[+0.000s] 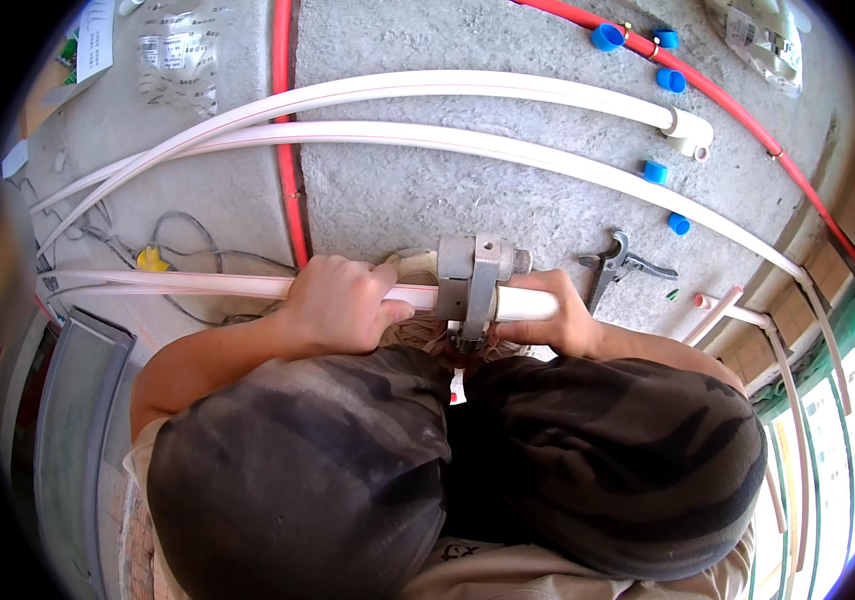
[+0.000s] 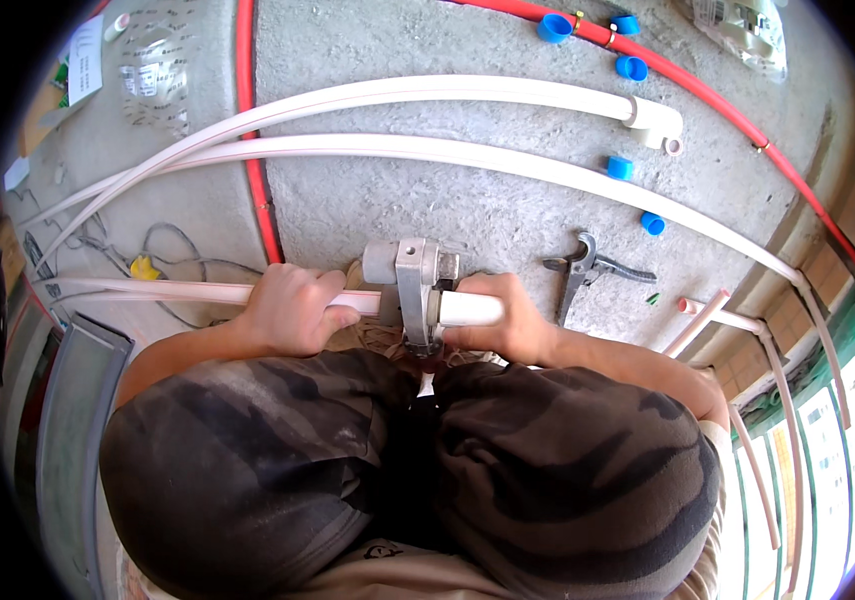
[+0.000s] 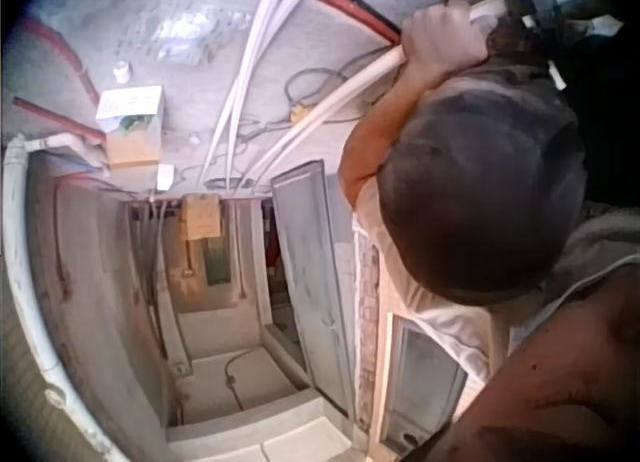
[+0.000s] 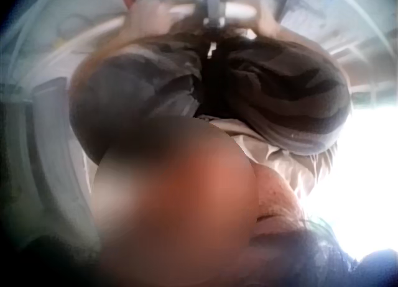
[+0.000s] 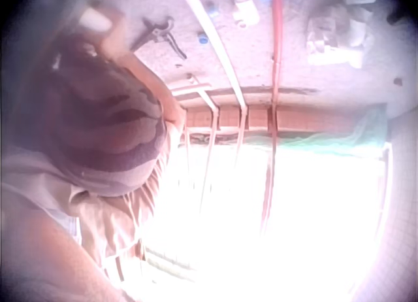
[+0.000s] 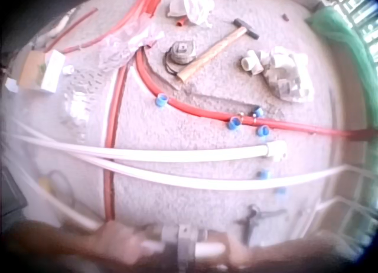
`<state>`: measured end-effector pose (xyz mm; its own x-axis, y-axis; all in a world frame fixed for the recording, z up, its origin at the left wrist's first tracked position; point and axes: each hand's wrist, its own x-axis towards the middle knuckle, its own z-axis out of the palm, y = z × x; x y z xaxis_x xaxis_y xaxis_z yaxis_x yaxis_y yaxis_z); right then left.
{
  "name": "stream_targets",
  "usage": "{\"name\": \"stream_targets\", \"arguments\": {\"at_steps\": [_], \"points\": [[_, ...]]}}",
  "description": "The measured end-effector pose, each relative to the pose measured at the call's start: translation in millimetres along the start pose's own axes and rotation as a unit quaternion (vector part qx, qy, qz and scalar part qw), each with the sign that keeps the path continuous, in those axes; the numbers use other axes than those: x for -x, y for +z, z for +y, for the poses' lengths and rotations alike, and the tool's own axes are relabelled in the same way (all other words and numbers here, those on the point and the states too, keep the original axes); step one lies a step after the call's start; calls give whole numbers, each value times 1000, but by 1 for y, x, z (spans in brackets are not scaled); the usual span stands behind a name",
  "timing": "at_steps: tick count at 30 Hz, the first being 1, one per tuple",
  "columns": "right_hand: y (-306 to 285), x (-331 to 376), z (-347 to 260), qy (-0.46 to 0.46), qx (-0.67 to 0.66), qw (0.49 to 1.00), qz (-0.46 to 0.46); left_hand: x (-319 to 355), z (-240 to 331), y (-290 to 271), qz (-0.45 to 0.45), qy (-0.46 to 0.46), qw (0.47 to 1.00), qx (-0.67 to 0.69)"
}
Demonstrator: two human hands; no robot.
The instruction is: The person sits on the floor and assembles white PVC pipes with elbow fittings. They use a pipe cutter to cut the pipes to length and a pipe wrench to tighten the connections between the pipes and fittings.
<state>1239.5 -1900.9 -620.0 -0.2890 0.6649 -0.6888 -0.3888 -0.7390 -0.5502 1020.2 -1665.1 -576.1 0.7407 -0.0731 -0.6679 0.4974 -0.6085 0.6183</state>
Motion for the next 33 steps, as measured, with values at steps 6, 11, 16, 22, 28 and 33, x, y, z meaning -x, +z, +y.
{"name": "stream_targets", "arguments": {"at_steps": [6, 11, 16, 22, 28, 33], "points": [[0, 0, 7, -15, 15, 1000, 5, -7, -2, -7, -46, 1, 999, 15], [1, 2, 11, 1, -7, 1000, 19, -3, 3, 0, -18, 4, 1000, -14], [1, 0, 8, 29, -56, 998, 24, -2, 2, 10, 35, 22, 998, -44], [-5, -2, 18, 32, -36, 999, 1, -1, 6, 14, 38, 11, 998, -44], [-10, -5, 10, 15, -38, 999, -24, -1, 5, 18, 70, 22, 996, -57], [-7, -4, 15, -24, 1, 1000, -10, 3, 9, 19, 70, 22, 995, -62]]}}
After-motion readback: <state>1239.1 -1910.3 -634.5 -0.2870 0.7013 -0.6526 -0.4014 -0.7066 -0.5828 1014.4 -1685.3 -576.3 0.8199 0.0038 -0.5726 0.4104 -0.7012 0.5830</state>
